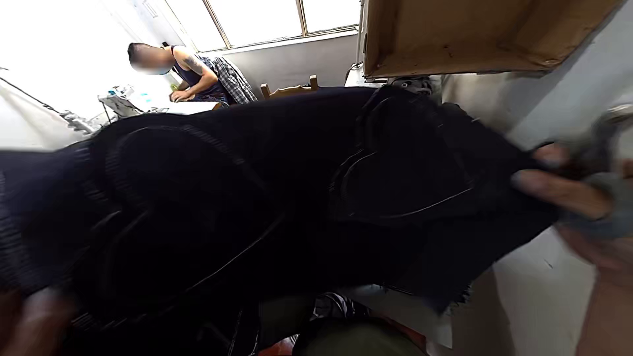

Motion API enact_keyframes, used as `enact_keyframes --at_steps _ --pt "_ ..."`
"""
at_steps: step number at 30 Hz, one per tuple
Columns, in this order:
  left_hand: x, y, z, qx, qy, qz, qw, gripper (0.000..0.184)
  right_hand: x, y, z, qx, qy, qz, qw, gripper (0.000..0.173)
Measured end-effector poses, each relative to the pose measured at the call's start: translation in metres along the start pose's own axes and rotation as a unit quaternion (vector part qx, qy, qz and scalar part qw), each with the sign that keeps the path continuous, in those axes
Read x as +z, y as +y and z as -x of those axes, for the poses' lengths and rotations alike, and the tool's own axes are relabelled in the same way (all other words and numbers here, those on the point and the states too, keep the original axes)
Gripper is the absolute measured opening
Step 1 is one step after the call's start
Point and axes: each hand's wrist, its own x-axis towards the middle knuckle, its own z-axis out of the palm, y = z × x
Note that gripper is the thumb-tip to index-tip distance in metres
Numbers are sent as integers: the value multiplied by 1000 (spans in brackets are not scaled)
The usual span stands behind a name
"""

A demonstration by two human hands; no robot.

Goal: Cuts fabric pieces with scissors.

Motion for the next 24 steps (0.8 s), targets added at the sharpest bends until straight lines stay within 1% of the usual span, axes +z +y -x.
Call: enact_keyframes --at_steps 1,2,3,4,6,8,10,11,13,14,15,16,17,18,19,20,21,22,24 --pt "26 1 -6 -45 -37 51 997 42 -20 -1 -9 -3 28 45 999 28" --pt "51 -3 -8 -68 -86 43 993 51 -34 0 -16 2 59 119 991 31" --pt "79 -12 -8 -74 -114 5 991 58 -43 6 -25 10 88 207 974 34" --pt "110 -23 -5 -80 -123 -37 988 59 -49 19 -34 18 98 284 954 38" --pt "164 -48 7 -122 -174 -98 972 63 -43 51 -50 66 75 372 923 47" --pt "207 -75 31 -170 -238 -125 948 65 -29 112 -54 143 32 425 893 50" --pt "233 -90 60 -165 -260 -143 941 60 -14 168 -31 212 0 463 861 57" --pt "240 -93 68 -148 -250 -148 945 58 -2 181 -18 228 -9 459 858 63" --pt "244 -91 72 -131 -223 -159 953 53 42 179 5 242 -54 393 885 68" --pt "243 -89 73 -137 -217 -169 952 52 69 172 18 235 -89 341 906 69" --pt "242 -87 72 -148 -217 -186 947 51 97 165 28 202 -124 289 927 71" --pt "243 -85 70 -161 -220 -207 939 51 126 160 38 141 -151 239 949 75" --pt "243 -83 68 -175 -228 -231 930 52 155 158 46 55 -165 195 965 80" --pt "243 -81 66 -188 -240 -250 919 53 183 156 50 -23 -181 156 971 85" --pt "243 -79 64 -196 -253 -265 910 53 209 153 51 -80 -198 126 969 86" --pt "240 -81 63 -185 -254 -272 910 52 230 152 51 -117 -213 110 964 84" --pt "235 -86 62 -159 -244 -259 921 48 247 153 50 -143 -216 109 960 80" --pt "228 -97 62 -123 -218 -230 940 43 258 155 49 -155 -208 121 958 75" --pt "208 -120 65 -51 -127 -168 976 33 263 158 48 -143 -205 155 956 73"
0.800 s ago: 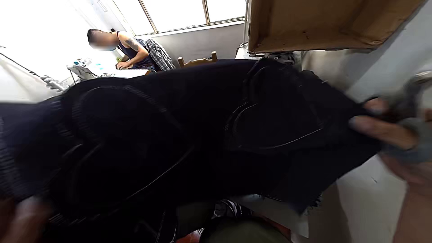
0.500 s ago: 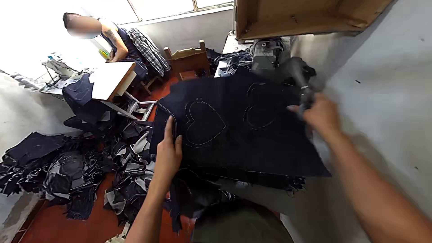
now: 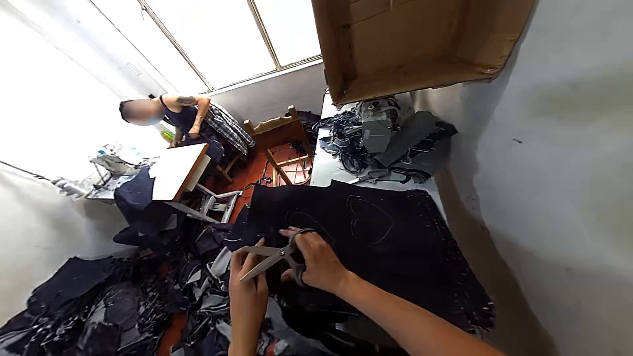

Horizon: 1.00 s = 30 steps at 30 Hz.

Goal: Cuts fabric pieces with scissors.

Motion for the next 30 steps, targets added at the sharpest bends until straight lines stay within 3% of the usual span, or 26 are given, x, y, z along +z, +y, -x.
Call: enact_keyframes --at_steps 2,3,5,6,7,8,11,13,14,16,18,20,21,23,24,27,30 --pt "-11 -28 18 -17 38 -9 999 28 -7 -4 0 29 -36 24 999 77" --pt "-13 -44 34 -62 -11 -30 998 27 -10 -6 -1 37 -53 28 998 77" --pt "-7 -77 69 -181 -226 -36 957 29 -12 -8 0 42 -78 31 996 71" --pt "5 -89 85 -200 -311 -27 929 37 -13 -9 -1 40 -86 37 995 69" --pt "19 -94 101 -192 -346 1 918 51 -14 -9 -2 36 -89 49 994 67" --pt "33 -95 118 -177 -339 39 923 68 -16 -10 -4 34 -93 63 993 65" --pt "63 -92 156 -166 -162 189 954 124 -21 -18 -6 45 -124 104 986 64" --pt "75 -108 154 -187 -116 277 935 147 -25 -20 -12 43 -140 130 981 66" --pt "77 -117 151 -210 -118 321 916 149 -27 -21 -13 39 -143 134 980 68" --pt "75 -131 149 -267 -83 399 873 128 -26 -22 -10 27 -135 137 981 68" --pt "69 -144 146 -278 -41 450 848 84 -26 -23 -10 21 -128 147 981 62" --pt "54 -156 145 -255 -108 518 809 50 -27 -25 -15 35 -133 159 978 60" --pt "43 -161 145 -255 -173 578 755 41 -27 -26 -17 47 -135 156 977 60" --pt "30 -163 154 -275 -302 694 593 44 -24 -30 -15 67 -129 146 979 60" --pt "30 -156 157 -299 -332 687 573 52 -24 -34 -14 82 -131 146 977 61" --pt "52 -123 157 -338 -342 443 757 46 -28 -42 -19 101 -136 162 972 65" --pt "87 -124 196 -285 -280 337 853 52 -24 -52 -21 126 -131 172 968 69"
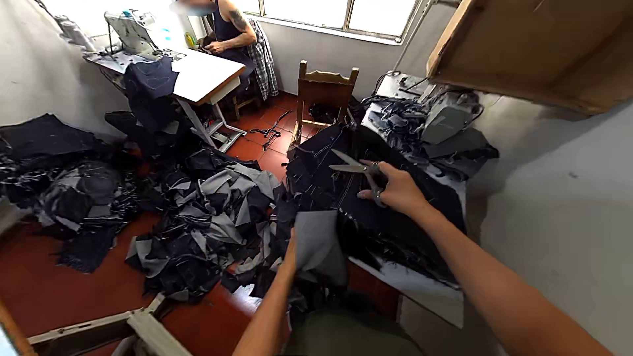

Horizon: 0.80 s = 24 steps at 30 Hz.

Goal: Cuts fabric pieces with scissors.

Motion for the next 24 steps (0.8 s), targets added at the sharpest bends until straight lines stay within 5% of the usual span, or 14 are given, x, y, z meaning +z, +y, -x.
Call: enact_keyframes --at_steps 3,7,11,18,21,24 --pt "0 0 22 109 -35 -68 991 48 0 -11 4 46 13 10 999 64" --pt "1 19 47 94 -76 -19 992 58 0 -8 5 32 16 28 999 66" --pt "24 20 49 16 26 42 999 46 4 -10 11 12 30 18 999 65" --pt "-20 62 73 188 164 -70 966 43 -55 -26 14 -1 -76 119 990 44" --pt "-35 63 71 187 165 -84 965 33 -86 -39 47 43 -227 78 970 40" --pt "-46 58 72 201 114 -65 971 32 -85 -26 88 174 -462 -57 868 47"
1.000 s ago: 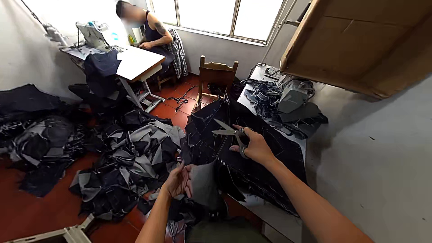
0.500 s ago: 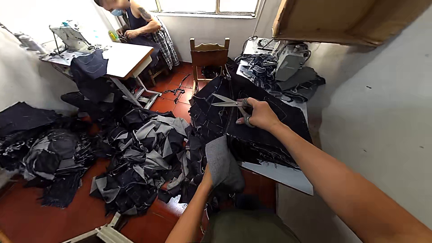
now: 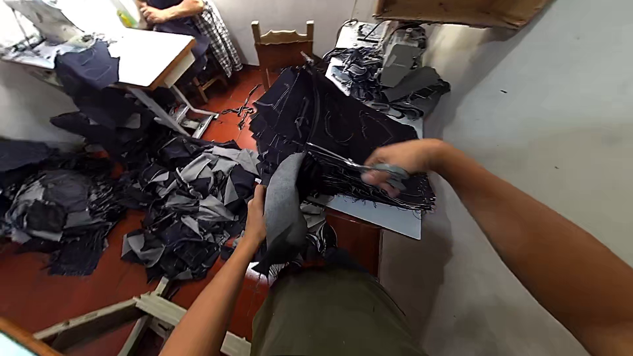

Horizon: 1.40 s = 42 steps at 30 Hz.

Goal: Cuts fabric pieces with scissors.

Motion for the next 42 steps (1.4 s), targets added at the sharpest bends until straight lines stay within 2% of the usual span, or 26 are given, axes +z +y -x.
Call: enact_keyframes --at_steps 1,3,8,12,16,18,20,21,23,24,26,27,28,29,30,31,32,33,35,37,39,41,42 --pt "-2 0 1 11 -7 2 1000 32 6 10 -4 26 -30 -15 999 49" --pt "-5 3 2 20 -9 1 1000 32 7 21 -17 45 -31 -4 999 47" --pt "4 8 9 -1 -12 11 1000 39 -6 12 -38 -80 0 27 996 42" --pt "12 15 14 10 -14 -6 1000 65 -19 16 -59 -136 8 34 990 39" --pt "20 20 11 -1 21 16 1000 41 -27 23 -62 -146 11 -16 989 31" --pt "19 16 12 -2 36 6 999 40 -26 25 -61 -175 16 -31 984 29" --pt "15 17 17 -7 94 -4 996 40 -11 15 -51 -221 61 -19 973 29" --pt "13 22 22 -8 131 -3 991 40 4 4 -41 -230 77 -19 970 35" --pt "7 41 30 1 220 14 975 52 47 -26 -21 -218 104 -27 970 68" --pt "6 50 32 8 264 26 964 64 77 -40 -20 -222 145 -28 964 84" --pt "2 60 29 26 331 67 941 83 138 -64 -38 -280 277 -32 919 105" --pt "2 61 28 30 348 99 932 87 165 -74 -51 -305 360 -28 881 110" --pt "1 60 29 34 349 132 927 90 186 -84 -66 -322 441 -20 838 106" --pt "-3 56 30 39 340 137 930 89 198 -93 -79 -325 498 -20 803 90" --pt "-9 49 28 66 335 87 936 82 204 -99 -88 -317 532 -30 784 67" --pt "-18 42 22 93 327 20 940 58 203 -102 -95 -307 550 -46 776 45" --pt "-31 36 14 110 310 -33 944 34 194 -104 -97 -301 538 -75 784 31" --pt "-44 30 7 113 294 -69 947 23 181 -105 -92 -298 496 -116 807 24" --pt "-60 25 2 97 259 -81 958 24 147 -104 -66 -297 364 -200 860 22" --pt "-58 33 5 75 191 -23 978 25 114 -100 -39 -299 293 -213 883 25" --pt "-51 45 12 47 81 75 993 27 89 -90 -20 -318 322 -139 881 25" --pt "-53 59 10 78 -36 175 981 31 71 -74 -8 -324 428 -45 842 26" --pt "-54 67 7 103 -60 228 966 33 62 -61 -2 -327 467 -27 821 28"
